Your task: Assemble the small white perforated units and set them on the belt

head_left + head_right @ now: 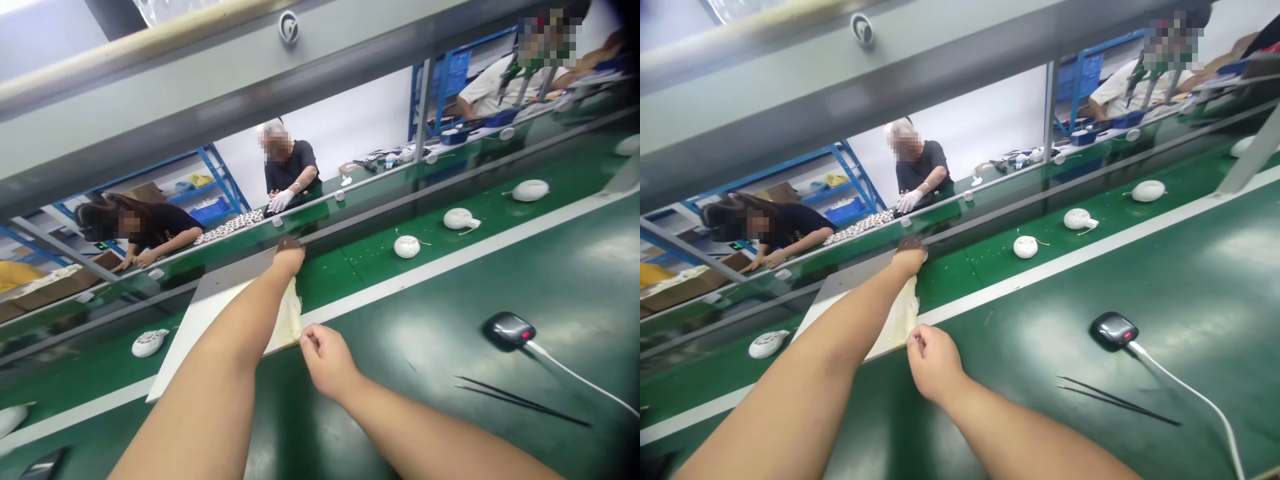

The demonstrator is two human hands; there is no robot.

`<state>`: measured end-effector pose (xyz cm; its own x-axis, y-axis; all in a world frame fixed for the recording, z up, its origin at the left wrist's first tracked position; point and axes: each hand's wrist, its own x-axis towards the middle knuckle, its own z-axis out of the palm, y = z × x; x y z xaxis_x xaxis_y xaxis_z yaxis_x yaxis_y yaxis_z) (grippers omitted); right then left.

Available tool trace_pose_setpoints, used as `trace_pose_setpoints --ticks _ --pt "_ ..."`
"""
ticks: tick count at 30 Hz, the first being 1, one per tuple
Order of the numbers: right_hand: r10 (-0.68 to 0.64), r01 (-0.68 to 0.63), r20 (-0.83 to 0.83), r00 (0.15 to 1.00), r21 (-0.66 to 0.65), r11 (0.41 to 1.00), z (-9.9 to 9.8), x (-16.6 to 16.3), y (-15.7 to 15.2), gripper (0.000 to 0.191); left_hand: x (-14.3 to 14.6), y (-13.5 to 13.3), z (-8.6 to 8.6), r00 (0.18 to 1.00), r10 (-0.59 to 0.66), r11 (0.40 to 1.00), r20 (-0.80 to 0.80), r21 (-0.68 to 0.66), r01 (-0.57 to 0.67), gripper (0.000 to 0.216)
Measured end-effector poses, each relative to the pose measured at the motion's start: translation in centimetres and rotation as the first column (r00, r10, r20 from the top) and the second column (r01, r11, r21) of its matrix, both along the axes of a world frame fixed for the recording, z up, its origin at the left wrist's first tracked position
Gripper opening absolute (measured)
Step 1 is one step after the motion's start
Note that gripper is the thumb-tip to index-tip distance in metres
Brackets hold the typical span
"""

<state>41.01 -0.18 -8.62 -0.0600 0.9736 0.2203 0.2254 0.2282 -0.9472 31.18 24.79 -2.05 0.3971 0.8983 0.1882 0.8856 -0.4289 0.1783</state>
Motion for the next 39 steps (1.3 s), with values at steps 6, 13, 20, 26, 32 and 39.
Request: trace_pose_setpoints --ticks 6,13,20,26,32,39 --pt "-0.159 0.164 -0.057 0.986 0.085 0.983 -0.4 0.1 0.5 0.017 -2.1 -6.9 2.0 0.915 0.179 0.984 0.362 -0.05 -0.172 0.049" --pt "-0.046 0.068 -0.078 0.996 0.31 0.948 0.0 1.0 -0.2 0.057 -3.5 -24.6 -1.3 0.268 0.522 0.821 0.81 -0.562 0.098 0.049" --pt "0.202 -0.264 -0.496 0.844 -0.058 0.963 1.1 0.6 -1.1 0.048 -5.6 -29.3 -2.9 0.118 0.347 0.934 0.93 -0.354 0.05 0.067" --pt "0.27 -0.536 -0.735 0.622 -0.149 0.831 1.4 -0.8 -3.2 0.035 -5.3 -30.2 -3.3 0.329 0.038 0.996 0.944 -0.063 0.065 0.056" --pt "0.145 -0.241 -0.56 0.816 -0.102 0.965 0.8 0.5 -2.6 0.04 -4.1 -31.0 -3.3 0.312 0.129 0.989 0.941 -0.145 0.029 0.05" --pt "0.133 -0.186 -0.556 0.82 -0.039 0.982 1.4 -0.6 -4.0 0.049 -1.7 -32.1 -3.7 0.282 0.042 0.981 0.958 -0.094 0.172 0.053"
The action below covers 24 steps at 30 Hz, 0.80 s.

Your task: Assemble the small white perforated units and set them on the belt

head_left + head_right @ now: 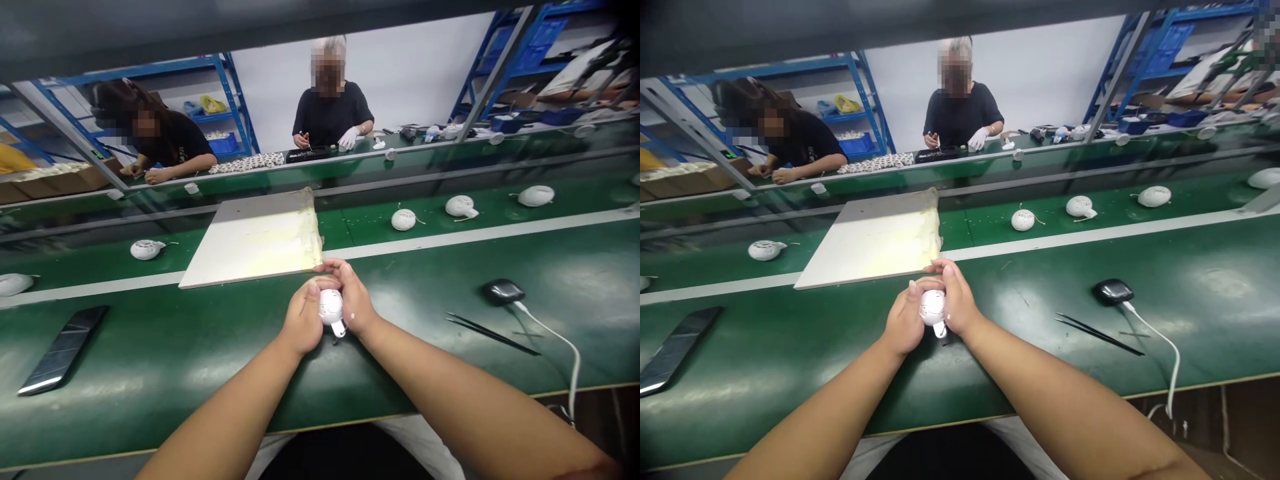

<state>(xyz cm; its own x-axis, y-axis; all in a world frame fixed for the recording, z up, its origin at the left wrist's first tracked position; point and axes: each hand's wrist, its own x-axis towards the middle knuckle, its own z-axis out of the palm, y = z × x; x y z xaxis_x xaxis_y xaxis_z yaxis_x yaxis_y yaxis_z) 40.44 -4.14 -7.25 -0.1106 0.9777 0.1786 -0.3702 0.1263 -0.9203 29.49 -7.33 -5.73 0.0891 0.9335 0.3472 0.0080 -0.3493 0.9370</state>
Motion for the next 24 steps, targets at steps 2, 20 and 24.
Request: trace_pose_setpoints --ticks 2,20,24 --pt "0.035 -0.036 -0.025 0.999 -0.04 0.999 -0.1 -0.3 -0.5 0.051 0.2 -0.3 -0.1 1.0 0.015 1.0 -0.002 -0.023 -0.015 0.054" --pt "0.163 -0.253 0.502 0.849 0.116 0.961 1.2 2.1 0.0 0.063 -2.7 1.6 0.3 0.984 0.152 0.985 -0.094 0.098 -0.143 0.048" --pt "-0.253 -0.139 0.664 0.703 0.477 0.868 1.5 2.5 0.0 0.086 -4.1 1.9 0.0 0.995 0.043 0.99 -0.086 -0.132 -0.054 0.065"
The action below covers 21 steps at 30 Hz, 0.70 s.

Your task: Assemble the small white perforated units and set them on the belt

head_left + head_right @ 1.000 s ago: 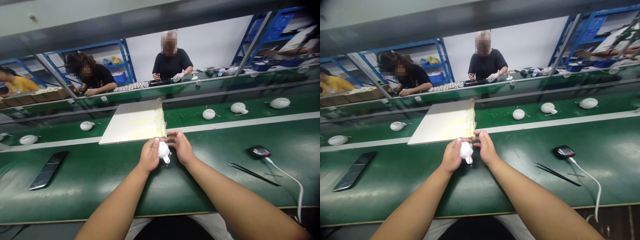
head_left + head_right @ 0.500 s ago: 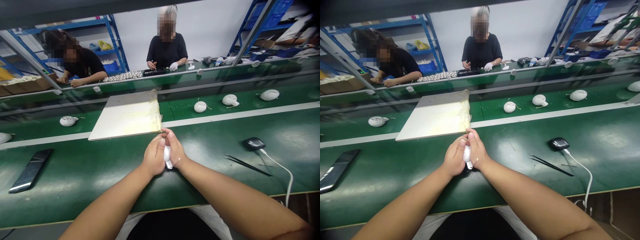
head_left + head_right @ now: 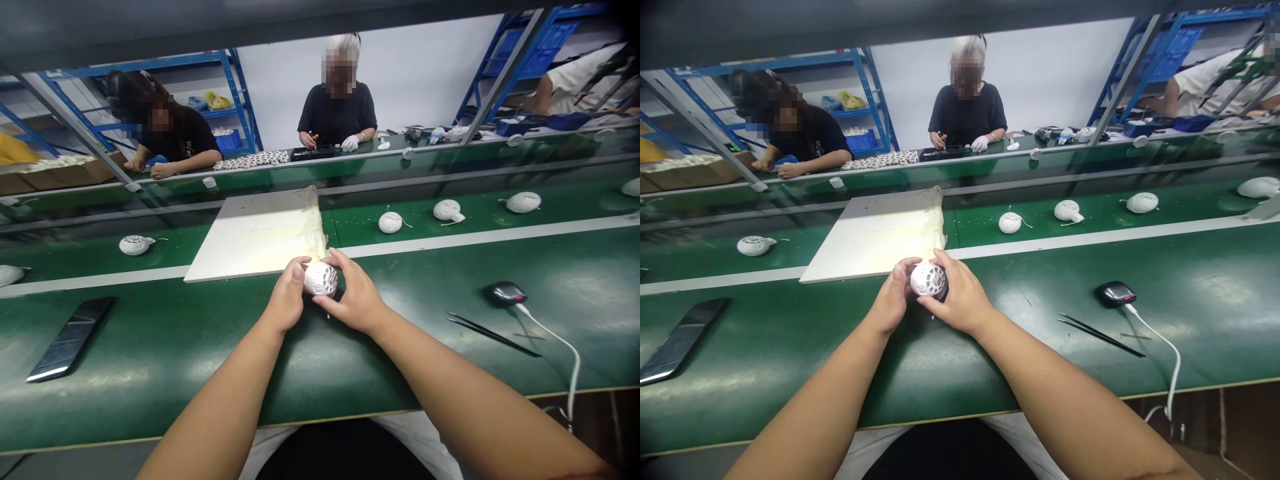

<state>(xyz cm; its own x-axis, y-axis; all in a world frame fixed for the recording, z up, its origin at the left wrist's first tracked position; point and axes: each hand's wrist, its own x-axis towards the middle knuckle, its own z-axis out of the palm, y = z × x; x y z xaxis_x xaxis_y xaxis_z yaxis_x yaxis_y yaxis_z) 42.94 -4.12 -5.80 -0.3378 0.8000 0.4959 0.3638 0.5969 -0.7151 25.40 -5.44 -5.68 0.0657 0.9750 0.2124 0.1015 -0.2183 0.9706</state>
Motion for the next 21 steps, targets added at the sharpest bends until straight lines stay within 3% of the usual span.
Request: trace_pose_setpoints --ticks 2,4,7,9,12,14,17,21 --pt "0.046 -0.055 0.058 0.997 0.153 0.987 0.1 0.4 0.3 0.084 -0.3 0.0 0.3 0.988 -0.151 0.987 -0.03 -0.061 0.149 0.067" --pt "0.098 -0.087 -0.057 0.994 0.18 0.98 0.2 0.7 0.5 0.075 -0.2 -0.2 0.9 0.964 -0.239 0.971 -0.118 -0.043 0.235 0.064" --pt "0.03 -0.028 -0.421 0.907 0.011 1.0 0.3 0.8 0.8 0.055 0.1 -0.8 1.5 0.925 -0.295 0.951 -0.239 0.025 0.31 0.059" --pt "0.005 -0.119 -0.54 0.842 -0.176 0.977 0.2 0.5 0.7 0.05 0.5 -1.2 1.4 0.894 -0.329 0.931 -0.304 0.055 0.362 0.056" --pt "0.069 -0.314 -0.556 0.828 -0.358 0.879 0.0 0.1 0.4 0.051 1.1 -1.5 0.8 0.882 -0.327 0.922 -0.338 0.091 0.377 0.061" --pt "0.089 -0.368 -0.56 0.824 -0.41 0.834 0.0 -0.1 0.1 0.054 1.3 -1.5 0.5 0.882 -0.309 0.922 -0.354 0.116 0.37 0.063" --pt "0.079 -0.371 -0.536 0.84 -0.462 0.805 0.2 0.0 -0.3 0.058 1.4 -1.6 0.7 0.848 -0.281 0.911 -0.45 0.154 0.384 0.058" --pt "0.042 -0.328 -0.52 0.853 -0.472 0.818 0.2 0.1 -0.4 0.053 1.9 -2.2 1.2 0.833 -0.228 0.904 -0.505 0.208 0.373 0.06"
